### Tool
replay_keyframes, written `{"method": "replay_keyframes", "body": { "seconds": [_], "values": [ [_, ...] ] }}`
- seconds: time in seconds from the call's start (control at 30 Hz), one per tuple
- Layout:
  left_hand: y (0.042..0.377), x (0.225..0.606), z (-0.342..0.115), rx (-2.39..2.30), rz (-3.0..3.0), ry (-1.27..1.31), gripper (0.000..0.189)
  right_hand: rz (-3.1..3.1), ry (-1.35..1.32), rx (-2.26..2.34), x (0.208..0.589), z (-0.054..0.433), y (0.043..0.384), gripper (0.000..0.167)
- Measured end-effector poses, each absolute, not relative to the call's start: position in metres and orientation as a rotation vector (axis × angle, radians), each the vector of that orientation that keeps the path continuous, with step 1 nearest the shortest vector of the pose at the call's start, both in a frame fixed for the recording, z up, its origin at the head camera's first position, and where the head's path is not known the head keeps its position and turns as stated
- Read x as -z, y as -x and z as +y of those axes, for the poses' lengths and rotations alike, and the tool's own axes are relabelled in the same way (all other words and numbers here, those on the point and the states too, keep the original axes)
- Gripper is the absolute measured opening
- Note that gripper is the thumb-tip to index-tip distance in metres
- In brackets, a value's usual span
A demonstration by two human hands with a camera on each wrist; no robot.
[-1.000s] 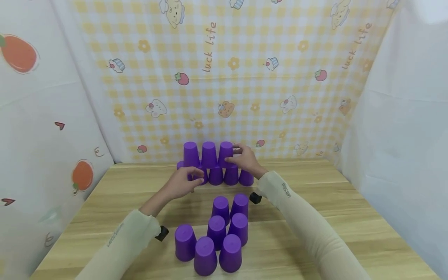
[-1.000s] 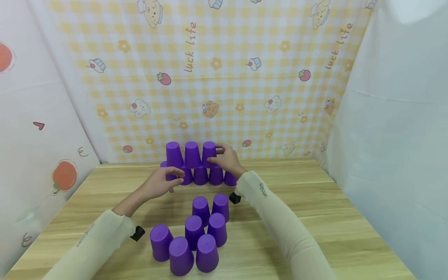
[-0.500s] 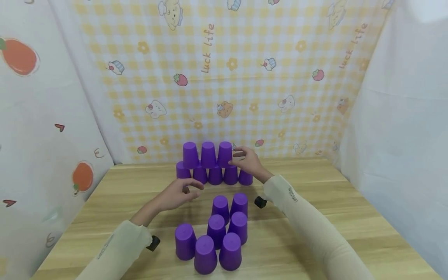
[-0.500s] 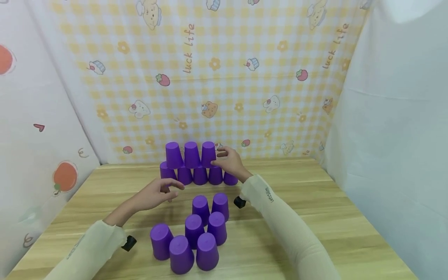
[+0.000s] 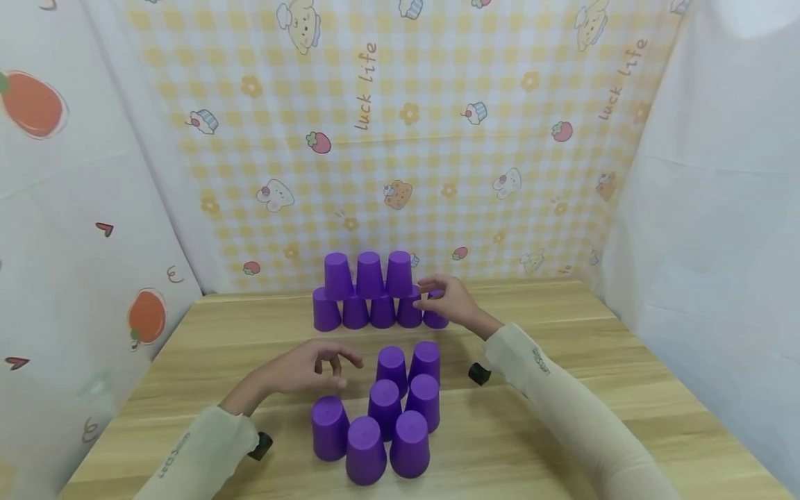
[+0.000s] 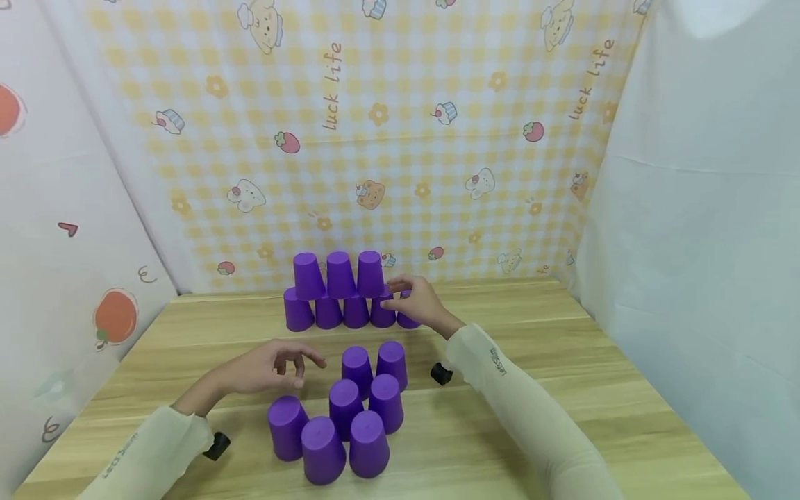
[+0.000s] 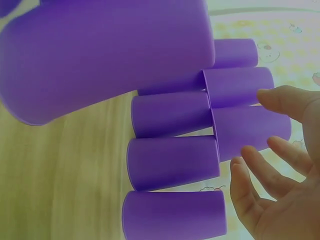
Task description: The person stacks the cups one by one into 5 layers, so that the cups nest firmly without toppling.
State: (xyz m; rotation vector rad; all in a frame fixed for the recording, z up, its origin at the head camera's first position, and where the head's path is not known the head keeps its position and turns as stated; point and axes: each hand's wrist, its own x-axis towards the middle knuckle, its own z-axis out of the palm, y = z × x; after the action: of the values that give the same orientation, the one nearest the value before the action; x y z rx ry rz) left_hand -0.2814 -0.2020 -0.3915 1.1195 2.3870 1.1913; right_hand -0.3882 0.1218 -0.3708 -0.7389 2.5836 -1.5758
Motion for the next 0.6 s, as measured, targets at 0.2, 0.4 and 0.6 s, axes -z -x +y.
{"method": "replay_keyframes", "body": {
  "seconds": [0.2, 0.4, 0.6],
  "values": [
    [0.28, 0.396, -0.205, -1.21, 2.305, -1.159, 0.043, 2.556, 0.874, 1.539, 0.371, 0.133, 0.373, 0.047],
    [0.279, 0.4, -0.21, -1.207, 2.235, -1.229, 0.052, 2.522, 0.874, 1.46, 0.374, 0.138, 0.359, 0.047],
    [0.277, 0.402, -0.213, -1.223, 2.145, -1.238, 0.07, 2.498, 0.849, 1.411, 0.379, 0.146, 0.352, 0.038]
  ]
}}
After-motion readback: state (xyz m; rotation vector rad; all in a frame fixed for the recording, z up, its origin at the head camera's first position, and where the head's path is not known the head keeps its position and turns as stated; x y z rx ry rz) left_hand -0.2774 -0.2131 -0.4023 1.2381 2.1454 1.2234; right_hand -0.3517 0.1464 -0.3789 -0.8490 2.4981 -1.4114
